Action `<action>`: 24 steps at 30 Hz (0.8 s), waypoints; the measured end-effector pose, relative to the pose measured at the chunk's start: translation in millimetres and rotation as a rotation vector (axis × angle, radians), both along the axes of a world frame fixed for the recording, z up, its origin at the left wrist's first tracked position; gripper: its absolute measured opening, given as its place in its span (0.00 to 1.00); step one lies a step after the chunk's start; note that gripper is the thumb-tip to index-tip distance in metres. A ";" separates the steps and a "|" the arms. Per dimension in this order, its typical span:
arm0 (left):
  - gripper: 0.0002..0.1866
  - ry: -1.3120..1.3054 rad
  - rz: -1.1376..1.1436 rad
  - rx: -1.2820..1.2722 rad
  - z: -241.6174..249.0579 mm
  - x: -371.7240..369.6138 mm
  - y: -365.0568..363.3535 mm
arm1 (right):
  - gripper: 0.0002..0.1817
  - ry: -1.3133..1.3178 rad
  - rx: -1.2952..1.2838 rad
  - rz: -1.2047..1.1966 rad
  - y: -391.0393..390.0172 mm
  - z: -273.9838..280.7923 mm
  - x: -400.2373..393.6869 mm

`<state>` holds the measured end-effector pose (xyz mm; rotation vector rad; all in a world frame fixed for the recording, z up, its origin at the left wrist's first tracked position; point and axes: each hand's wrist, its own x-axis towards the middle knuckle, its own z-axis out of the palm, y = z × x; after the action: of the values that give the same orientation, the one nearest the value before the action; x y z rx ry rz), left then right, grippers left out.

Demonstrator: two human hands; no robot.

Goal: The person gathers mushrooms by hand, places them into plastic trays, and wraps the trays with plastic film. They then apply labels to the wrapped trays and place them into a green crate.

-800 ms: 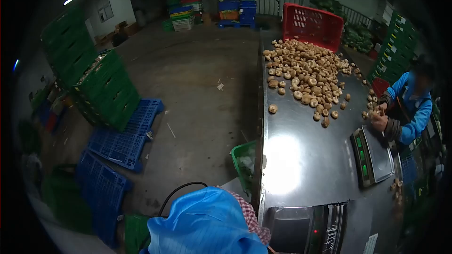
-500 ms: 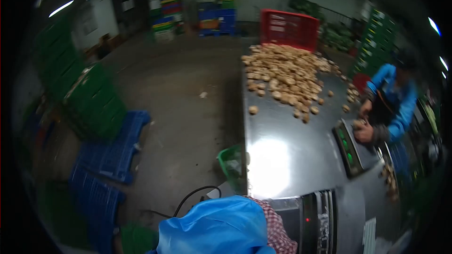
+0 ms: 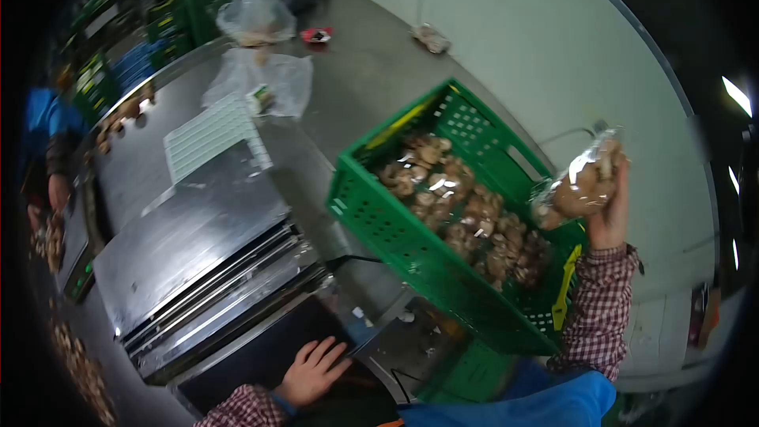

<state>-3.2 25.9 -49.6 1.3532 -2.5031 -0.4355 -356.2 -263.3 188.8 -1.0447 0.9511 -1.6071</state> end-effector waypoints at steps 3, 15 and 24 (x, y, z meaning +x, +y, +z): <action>0.23 -0.014 0.024 -0.042 2.3 -4.9 -7.0 | 0.18 0.167 0.266 0.041 -3.8 -22.4 -49.0; 0.16 0.091 0.078 -0.054 3.4 -11.6 -15.9 | 0.35 1.109 1.462 0.034 45.8 -158.3 -151.0; 0.18 0.112 0.047 0.008 0.4 -4.9 -11.9 | 0.29 1.286 0.372 0.565 63.5 -231.7 -165.7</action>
<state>-8.0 14.0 -49.2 1.3487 -2.3766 -0.4974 -521.9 -199.8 -42.9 -1.8614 1.4739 -0.1287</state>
